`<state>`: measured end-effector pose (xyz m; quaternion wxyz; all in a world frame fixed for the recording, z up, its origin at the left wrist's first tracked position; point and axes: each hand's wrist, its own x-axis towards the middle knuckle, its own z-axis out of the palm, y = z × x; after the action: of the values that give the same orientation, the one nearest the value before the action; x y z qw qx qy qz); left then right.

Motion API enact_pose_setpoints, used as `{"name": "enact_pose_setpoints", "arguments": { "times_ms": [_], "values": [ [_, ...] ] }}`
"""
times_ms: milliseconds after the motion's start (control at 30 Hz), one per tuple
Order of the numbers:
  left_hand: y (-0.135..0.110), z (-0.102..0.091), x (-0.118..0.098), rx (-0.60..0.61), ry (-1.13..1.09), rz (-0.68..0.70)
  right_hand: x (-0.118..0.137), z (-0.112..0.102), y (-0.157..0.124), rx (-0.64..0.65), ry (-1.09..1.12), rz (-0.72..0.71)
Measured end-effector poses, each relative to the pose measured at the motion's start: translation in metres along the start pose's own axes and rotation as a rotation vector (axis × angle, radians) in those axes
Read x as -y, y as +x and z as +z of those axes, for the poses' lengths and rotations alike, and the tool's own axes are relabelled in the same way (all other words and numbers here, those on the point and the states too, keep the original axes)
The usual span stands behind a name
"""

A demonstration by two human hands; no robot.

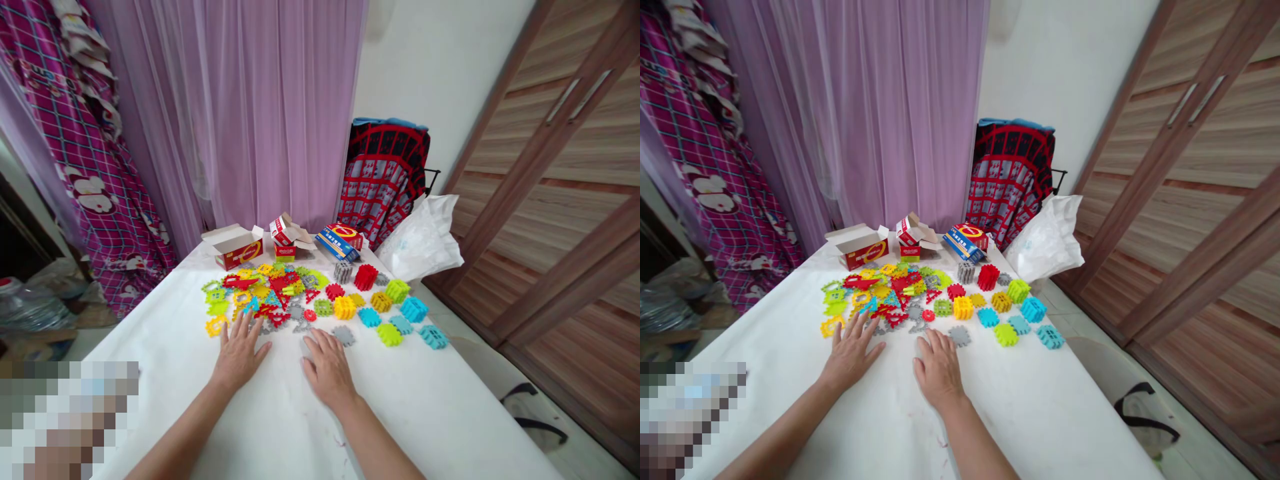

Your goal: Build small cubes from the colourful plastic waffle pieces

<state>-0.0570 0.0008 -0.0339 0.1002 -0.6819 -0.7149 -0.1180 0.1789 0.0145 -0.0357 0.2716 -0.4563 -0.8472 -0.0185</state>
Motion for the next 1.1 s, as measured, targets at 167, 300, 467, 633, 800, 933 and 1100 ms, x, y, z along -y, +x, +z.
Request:
{"name": "enact_pose_setpoints", "arguments": {
  "times_ms": [167,300,467,633,800,933,1100],
  "values": [
    [0.002,-0.007,-0.008,0.077,0.011,-0.073,0.017,0.010,0.028,0.102,0.025,0.059],
    [0.004,-0.009,-0.009,0.120,-0.010,-0.051,0.016,0.016,0.036,0.080,0.033,0.081],
    [0.002,-0.009,-0.006,0.120,-0.016,-0.001,0.012,0.023,0.033,0.008,0.043,0.081],
    [0.002,-0.007,-0.005,0.124,0.003,0.002,0.011,0.028,0.039,0.002,0.046,0.097],
    [0.003,-0.005,-0.005,0.106,0.017,0.014,0.011,0.036,0.055,-0.004,0.035,0.113],
    [0.004,0.000,-0.002,0.082,0.035,0.016,0.008,0.042,0.063,-0.031,0.090,0.121],
    [0.005,0.006,-0.001,0.075,0.048,0.020,0.004,0.044,0.063,-0.045,0.176,0.100]
  ]
}}
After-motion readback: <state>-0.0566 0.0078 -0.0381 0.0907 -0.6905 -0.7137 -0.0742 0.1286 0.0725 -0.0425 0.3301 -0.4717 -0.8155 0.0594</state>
